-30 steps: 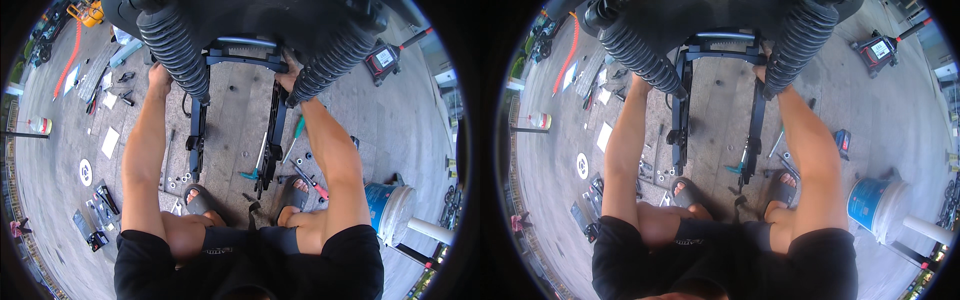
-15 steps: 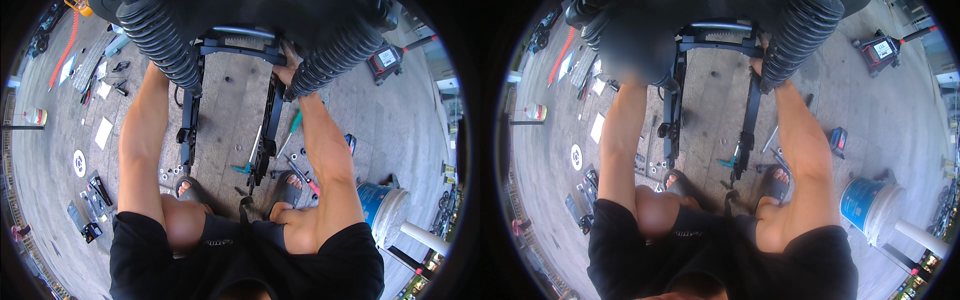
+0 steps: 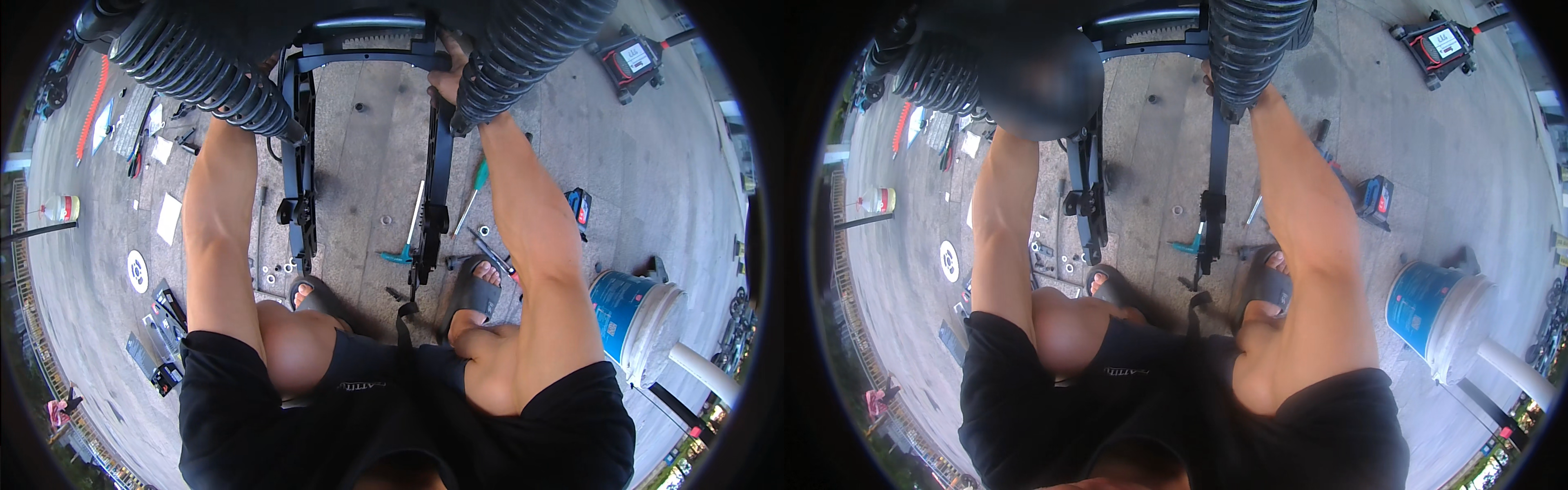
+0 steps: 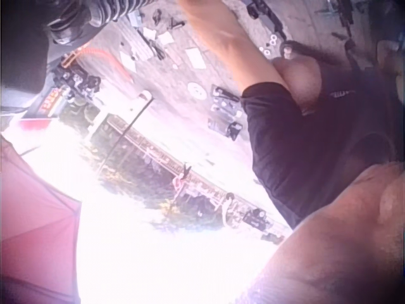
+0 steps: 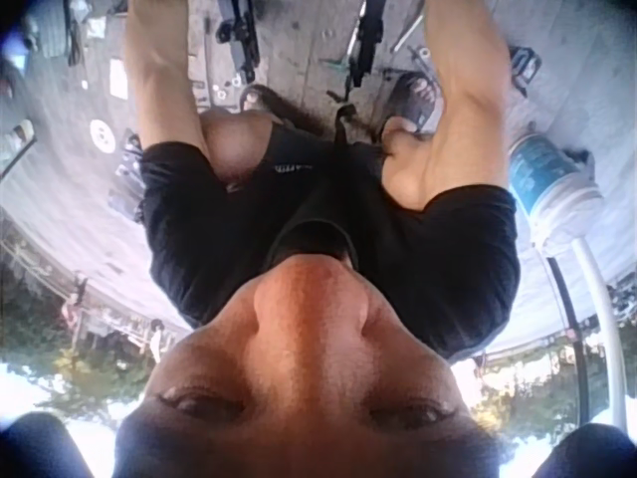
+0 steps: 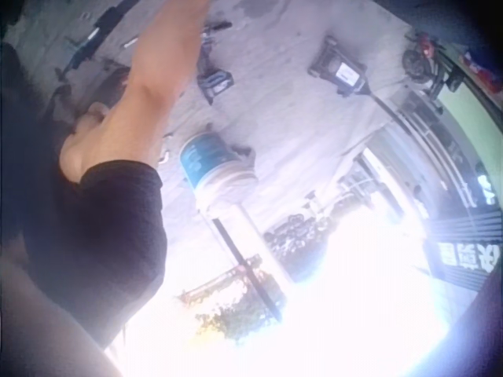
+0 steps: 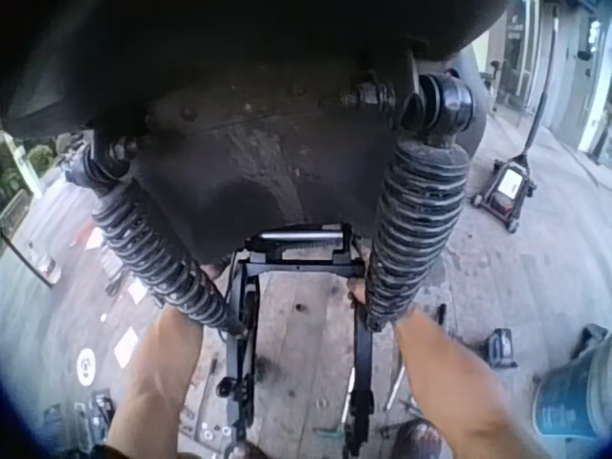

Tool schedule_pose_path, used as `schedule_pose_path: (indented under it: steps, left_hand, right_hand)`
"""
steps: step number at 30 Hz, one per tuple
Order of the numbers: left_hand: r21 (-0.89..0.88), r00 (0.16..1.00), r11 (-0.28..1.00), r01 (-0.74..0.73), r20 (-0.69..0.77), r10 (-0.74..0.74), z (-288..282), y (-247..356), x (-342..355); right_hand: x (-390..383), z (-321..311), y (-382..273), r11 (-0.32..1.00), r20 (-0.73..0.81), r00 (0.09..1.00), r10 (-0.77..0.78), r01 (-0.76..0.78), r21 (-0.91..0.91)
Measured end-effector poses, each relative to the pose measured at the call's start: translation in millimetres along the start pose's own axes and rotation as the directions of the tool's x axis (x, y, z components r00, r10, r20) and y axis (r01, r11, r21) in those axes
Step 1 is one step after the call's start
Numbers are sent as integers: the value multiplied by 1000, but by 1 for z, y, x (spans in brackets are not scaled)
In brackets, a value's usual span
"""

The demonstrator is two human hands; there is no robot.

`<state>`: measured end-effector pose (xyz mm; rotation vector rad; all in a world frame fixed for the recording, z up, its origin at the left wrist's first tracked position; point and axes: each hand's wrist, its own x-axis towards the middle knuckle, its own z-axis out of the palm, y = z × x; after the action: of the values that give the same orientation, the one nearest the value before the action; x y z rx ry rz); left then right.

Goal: The person installs a black metal suspension bracket under a car. They align the bracket with the shock absorbers, insert bolts and washers, and tighten the fasteners by hand to secure the assembly.

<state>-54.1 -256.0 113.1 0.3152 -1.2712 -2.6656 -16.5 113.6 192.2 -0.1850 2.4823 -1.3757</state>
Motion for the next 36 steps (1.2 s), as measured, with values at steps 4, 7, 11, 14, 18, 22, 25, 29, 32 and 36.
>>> schedule_pose_path:
  steps: [4,7,11,14,18,22,25,29,32,36]
  left_hand:
    - [-8,1000,1000,6,4,-6,-1,4,4]
    - [-7,1000,1000,6,2,-6,-3,6,4]
    - [-12,1000,1000,16,3,-16,-3,7,5]
    - [-8,1000,1000,26,10,-26,-3,8,7]
    - [-14,999,999,35,13,-35,-1,10,13]
    - [-26,999,999,45,19,-45,1,12,19]
    - [-43,998,998,56,21,-55,2,14,23]
    - [-70,997,995,74,33,-72,-4,15,31]
    - [-101,995,991,91,39,-88,-14,18,40]
    - [-165,986,973,161,69,-151,-24,25,45]
  right_hand:
    - [10,2,11,998,-20,1000,-18,17,-61]
    - [21,0,12,874,-131,982,-138,58,-483]
    - [11,-3,8,991,-52,997,-62,55,-125]
    - [4,0,3,998,-46,997,-70,70,-6]
    - [5,4,9,992,-50,997,-65,70,108]
    - [16,15,25,965,-84,996,-37,58,255]
    - [22,14,34,964,-51,998,26,-11,265]
    - [29,14,50,966,-67,989,-129,141,217]
    - [47,21,65,990,-137,988,-68,84,114]
    - [61,15,77,994,-172,980,-97,86,-72]
